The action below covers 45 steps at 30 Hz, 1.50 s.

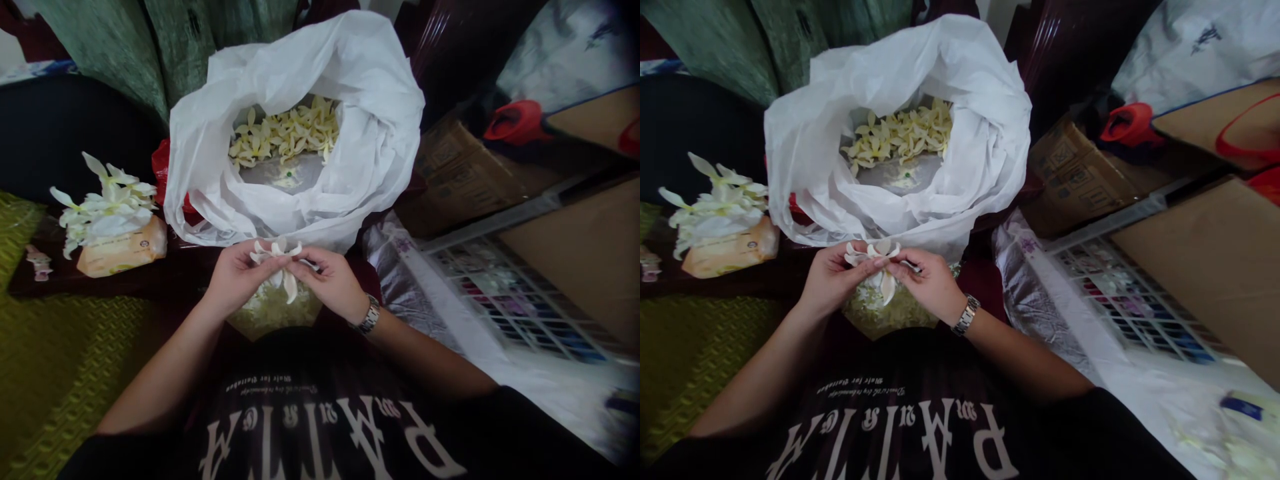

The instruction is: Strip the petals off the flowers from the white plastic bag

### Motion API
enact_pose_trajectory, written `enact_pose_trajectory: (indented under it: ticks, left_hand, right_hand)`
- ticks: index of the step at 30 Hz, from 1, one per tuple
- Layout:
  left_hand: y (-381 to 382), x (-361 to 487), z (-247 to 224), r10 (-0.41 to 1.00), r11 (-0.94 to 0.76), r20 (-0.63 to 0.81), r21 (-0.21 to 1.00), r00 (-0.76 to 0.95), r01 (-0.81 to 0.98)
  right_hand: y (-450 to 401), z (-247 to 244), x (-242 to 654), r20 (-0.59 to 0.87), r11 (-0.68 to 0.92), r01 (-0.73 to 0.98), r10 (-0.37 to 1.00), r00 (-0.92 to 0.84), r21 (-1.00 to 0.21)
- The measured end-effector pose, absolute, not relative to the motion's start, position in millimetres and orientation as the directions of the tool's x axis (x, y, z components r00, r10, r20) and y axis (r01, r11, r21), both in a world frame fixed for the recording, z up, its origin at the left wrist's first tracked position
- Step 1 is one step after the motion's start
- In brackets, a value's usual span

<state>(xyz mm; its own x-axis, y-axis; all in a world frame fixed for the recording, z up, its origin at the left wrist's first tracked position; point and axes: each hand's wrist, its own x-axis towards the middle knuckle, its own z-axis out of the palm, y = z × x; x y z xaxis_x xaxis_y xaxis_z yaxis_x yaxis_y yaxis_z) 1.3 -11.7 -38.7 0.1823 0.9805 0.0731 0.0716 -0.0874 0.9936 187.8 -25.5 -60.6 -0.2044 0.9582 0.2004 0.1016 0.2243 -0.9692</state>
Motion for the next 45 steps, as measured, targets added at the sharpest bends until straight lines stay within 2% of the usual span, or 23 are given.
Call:
enact_pose_trajectory:
  ticks: [7, 13, 16, 20, 24, 27, 31, 33, 38, 42, 45]
  left_hand:
    - [-11, 6, -41, 0.994, -0.072, 0.066, 0.995, 0.083, 0.069]
    - [-6, -4, -39, 0.994, -0.106, 0.101, 0.988, 0.049, 0.113]
    - [-4, -13, -40, 0.996, -0.056, 0.05, 0.995, 0.08, 0.077]
    - [-5, -20, -42, 0.977, 0.095, -0.094, 0.995, 0.19, 0.004]
    - [-6, -22, -42, 0.94, 0.214, -0.201, 0.977, 0.277, -0.019]
    - [-5, -22, -42, 0.942, 0.141, -0.151, 0.988, 0.3, 0.056]
    - [-1, -22, -42, 0.951, -0.186, 0.104, 0.944, 0.29, 0.273]
    - [0, -21, -43, 0.941, -0.261, 0.162, 0.905, 0.297, 0.336]
    - [-3, -20, -53, 0.953, -0.13, 0.021, 0.929, 0.303, 0.347]
    - [-2, -20, -62, 0.973, -0.016, -0.087, 0.901, 0.216, 0.433]
    - [-1, -19, -63, 0.971, -0.007, -0.082, 0.928, 0.223, 0.372]
  right_hand:
    - [-27, -67, 184, 0.071, 0.06, -0.06, 0.976, -0.207, -0.996]
    - [-24, -69, 193, 0.186, 0.187, -0.047, 0.982, 0.017, -0.981]
    - [-22, -66, 206, 0.201, 0.202, -0.007, 0.977, 0.076, -0.979]
    - [-21, -62, 219, 0.16, 0.161, 0.157, 0.987, -0.018, -0.974]
    - [-20, -63, 219, 0.198, 0.215, 0.22, 0.976, -0.094, -0.952]
    - [-20, -66, 217, 0.226, 0.251, 0.264, 0.966, -0.123, -0.931]
    - [-20, -70, 216, 0.236, 0.28, 0.314, 0.957, -0.171, -0.907]
    - [-21, -68, 214, 0.26, 0.31, 0.349, 0.948, -0.182, -0.884]
    - [-25, -60, 207, 0.345, 0.39, 0.384, 0.92, -0.184, -0.837]
    - [-25, -62, 202, 0.265, 0.318, 0.302, 0.942, -0.205, -0.898]
    - [-23, -71, 194, 0.165, 0.224, 0.261, 0.959, -0.232, -0.939]
